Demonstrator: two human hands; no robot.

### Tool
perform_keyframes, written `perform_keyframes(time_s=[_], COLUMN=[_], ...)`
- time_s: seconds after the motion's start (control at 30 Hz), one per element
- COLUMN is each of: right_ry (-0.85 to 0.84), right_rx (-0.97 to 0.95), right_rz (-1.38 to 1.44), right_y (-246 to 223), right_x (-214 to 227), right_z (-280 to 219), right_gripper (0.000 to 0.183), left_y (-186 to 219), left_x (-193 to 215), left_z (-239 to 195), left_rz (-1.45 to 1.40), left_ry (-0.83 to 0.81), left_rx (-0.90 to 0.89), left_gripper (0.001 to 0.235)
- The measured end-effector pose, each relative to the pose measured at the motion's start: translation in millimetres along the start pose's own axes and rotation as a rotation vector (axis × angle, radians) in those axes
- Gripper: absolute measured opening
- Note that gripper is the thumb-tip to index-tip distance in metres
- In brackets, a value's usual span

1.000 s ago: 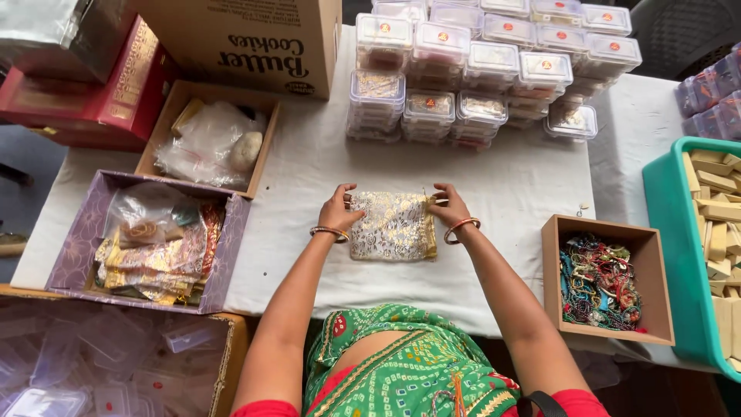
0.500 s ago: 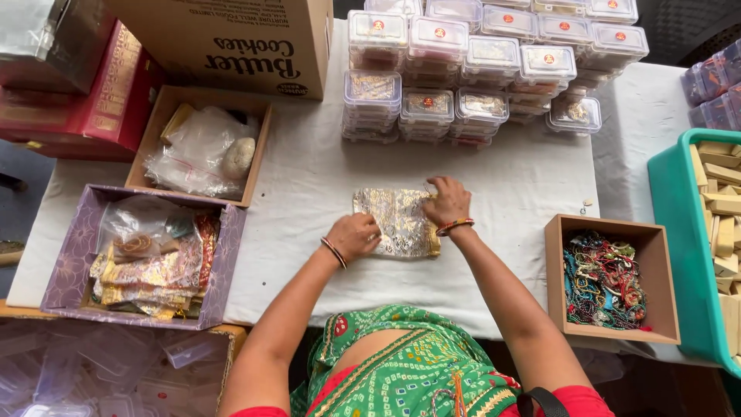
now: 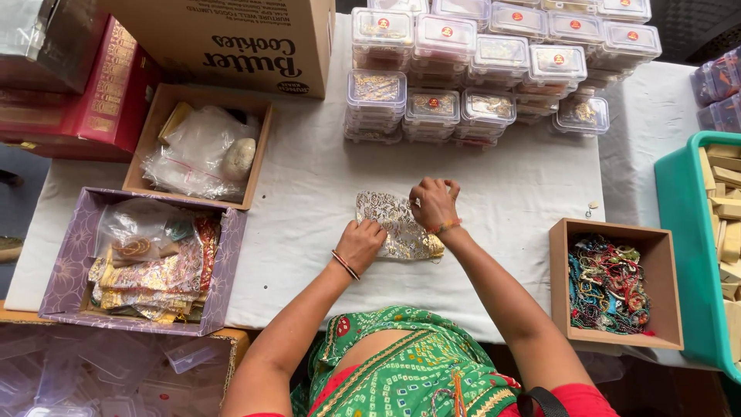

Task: The person packs jewelry into small plastic containers. They pick up a beaded necklace, place it into a clear plastic bag, wrap it in decorative paper, and then place the wrapped bundle into a small plastic container. The container is then stacked with others on the table.

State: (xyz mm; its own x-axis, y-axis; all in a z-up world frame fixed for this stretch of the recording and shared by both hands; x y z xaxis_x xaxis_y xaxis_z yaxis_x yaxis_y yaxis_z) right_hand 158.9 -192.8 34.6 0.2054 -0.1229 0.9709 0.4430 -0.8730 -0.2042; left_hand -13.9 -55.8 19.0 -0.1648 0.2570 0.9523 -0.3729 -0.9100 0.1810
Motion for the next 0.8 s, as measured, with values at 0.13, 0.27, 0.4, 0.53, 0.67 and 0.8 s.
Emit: perform_keyframes(time_s=[0.13,0.27,0.4,0.53,0.67,0.8], right_ry=[0.38,0.508,0.527,0.444,0.385,0.432], right_rx=[0.348,0.541,0.613,0.613,0.588,0.567], right_rz=[0.038,0.031,-0.032,-0.086,-0.073,-0.1], right_y=[-12.6,-5.3,1.2,13.5,9.9,15.6], right_x=[25.8,13.0,13.0,1.9,17.7,10.8], right_z=[-56.0,-102.8,-126.6,-135.4,-138.7,-129.5], right_gripper=[0.007,0.009,0.009,0.01,0.018,0.023], left_y=[14.8,21.8,22.6,13.9,20.6,25.7], left_x=[11.4,38.9,28.3,3.9,33.6,52.8], left_z=[-6.2,-1.4,-5.0,-18.9,-23.3,-19.6], left_rz=[0.217,0.373,0.448,0.219,0.188,0.114], left_ry=[0.216,0.382,0.377,0.175,0.197,0.168], left_rx=[-0.017,0.049,0.059,-0.015,-0.096,-0.115], left_gripper=[0.037,0.075,0.062,0.013,0.015,0.037])
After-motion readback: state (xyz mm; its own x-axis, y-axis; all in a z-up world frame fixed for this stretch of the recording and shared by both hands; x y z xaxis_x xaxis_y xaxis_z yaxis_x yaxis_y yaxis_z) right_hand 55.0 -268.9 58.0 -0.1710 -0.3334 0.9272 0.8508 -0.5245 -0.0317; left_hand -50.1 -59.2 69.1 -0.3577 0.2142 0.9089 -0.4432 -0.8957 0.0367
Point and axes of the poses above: each hand's wrist, its own z-axis towards the middle knuckle, its own x-axis out of the back of the hand, y = z × x, the point moved 3 cm from there along z, towards the middle knuckle, and after that the axes turned 12 degrees about -x, right-handed, at the moved point
